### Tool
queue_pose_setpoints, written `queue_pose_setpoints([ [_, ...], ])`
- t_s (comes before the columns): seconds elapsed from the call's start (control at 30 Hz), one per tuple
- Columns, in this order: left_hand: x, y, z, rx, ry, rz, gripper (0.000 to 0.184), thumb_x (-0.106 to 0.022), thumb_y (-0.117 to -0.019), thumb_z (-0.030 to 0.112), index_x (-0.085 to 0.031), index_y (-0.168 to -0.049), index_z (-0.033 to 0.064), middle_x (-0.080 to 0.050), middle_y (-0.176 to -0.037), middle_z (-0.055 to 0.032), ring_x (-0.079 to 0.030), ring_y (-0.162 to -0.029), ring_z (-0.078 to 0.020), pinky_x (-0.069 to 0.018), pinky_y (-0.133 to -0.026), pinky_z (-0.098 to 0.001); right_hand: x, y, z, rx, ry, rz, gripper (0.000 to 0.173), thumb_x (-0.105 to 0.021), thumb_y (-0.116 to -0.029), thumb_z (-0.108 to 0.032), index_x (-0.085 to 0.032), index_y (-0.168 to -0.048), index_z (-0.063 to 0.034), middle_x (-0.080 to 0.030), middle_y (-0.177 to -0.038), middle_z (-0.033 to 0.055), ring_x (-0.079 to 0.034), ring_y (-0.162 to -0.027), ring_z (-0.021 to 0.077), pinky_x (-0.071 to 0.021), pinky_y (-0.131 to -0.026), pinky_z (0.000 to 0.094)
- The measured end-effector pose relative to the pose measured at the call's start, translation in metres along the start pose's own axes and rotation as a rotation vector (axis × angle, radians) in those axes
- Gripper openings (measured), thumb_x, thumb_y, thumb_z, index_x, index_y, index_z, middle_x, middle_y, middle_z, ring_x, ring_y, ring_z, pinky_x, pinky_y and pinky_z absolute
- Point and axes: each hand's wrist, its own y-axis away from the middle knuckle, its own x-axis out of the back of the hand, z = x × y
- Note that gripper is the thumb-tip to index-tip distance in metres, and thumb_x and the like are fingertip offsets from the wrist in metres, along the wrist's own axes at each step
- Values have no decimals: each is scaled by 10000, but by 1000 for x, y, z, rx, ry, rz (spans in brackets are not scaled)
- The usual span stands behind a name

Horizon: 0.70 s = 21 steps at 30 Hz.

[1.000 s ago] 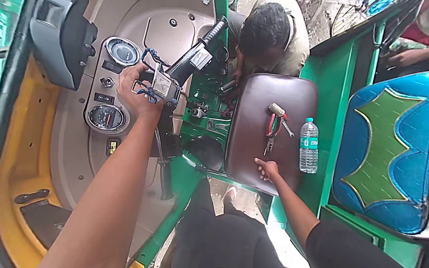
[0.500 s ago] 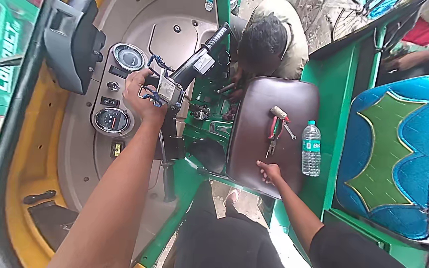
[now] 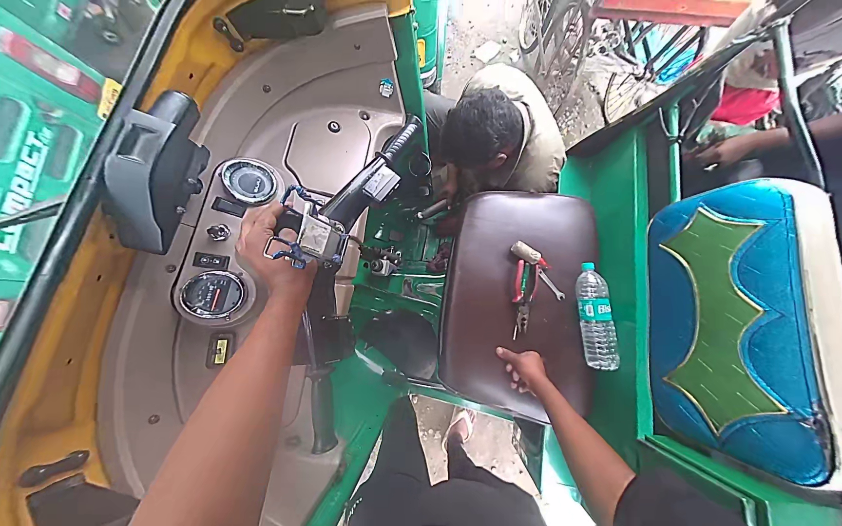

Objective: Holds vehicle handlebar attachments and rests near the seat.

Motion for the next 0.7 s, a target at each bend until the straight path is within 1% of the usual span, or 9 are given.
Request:
queue_pose_setpoints([
  [0.1,1,0,1,-18,-10,9,365,-525,-922,183,-714,-1232,146,-678,-1321,-52,-588,-1275,-201,-416,-1096,-465,1,0,0,1,1,-4,565,-818,-818,-605,-662,-691,-77,-600,-523,47,-566,-402,186,-514,-406,391],
  [0.17,-1,2,0,-36,16,23,350,-533,-921,196,-718,-1213,141,-688,-1298,-58,-598,-1262,-196,-423,-1091,-450,2,-1,2,1,1,-7,569,-820,-811,-611,-664,-692,-76,-602,-525,48,-565,-401,186,-515,-405,394],
  [0.23,2,3,0,-49,37,21,332,-534,-934,210,-719,-1199,131,-695,-1276,-67,-606,-1247,-206,-425,-1087,-459,1,-2,2,-2,10,-18,572,-813,-815,-617,-662,-684,-81,-603,-523,43,-570,-404,182,-517,-409,388],
  [0.3,3,4,4,-51,33,-17,318,-533,-963,212,-707,-1214,124,-683,-1290,-75,-594,-1264,-220,-423,-1098,-467,4,-2,2,-9,10,-15,576,-811,-818,-616,-656,-678,-79,-604,-517,45,-573,-399,181,-514,-403,381],
  [0.43,6,5,11,-81,27,-25,307,-563,-945,150,-703,-1215,112,-673,-1299,-92,-583,-1286,-219,-428,-1110,-432,4,-4,3,-14,12,-16,583,-813,-803,-636,-664,-684,-85,-610,-526,36,-574,-404,177,-517,-410,381],
  [0.57,1,4,8,-57,58,-2,297,-564,-958,161,-713,-1209,109,-682,-1280,-84,-592,-1268,-190,-443,-1098,-382,5,-5,4,-5,13,-12,572,-816,-807,-624,-665,-688,-86,-614,-530,39,-577,-405,179,-523,-411,385],
  [0.7,4,4,8,-86,33,-3,310,-568,-947,185,-705,-1201,74,-688,-1264,-120,-604,-1261,-222,-446,-1100,-410,5,-4,3,2,11,-32,563,-816,-815,-611,-667,-704,-80,-616,-538,41,-577,-410,179,-519,-409,384],
])
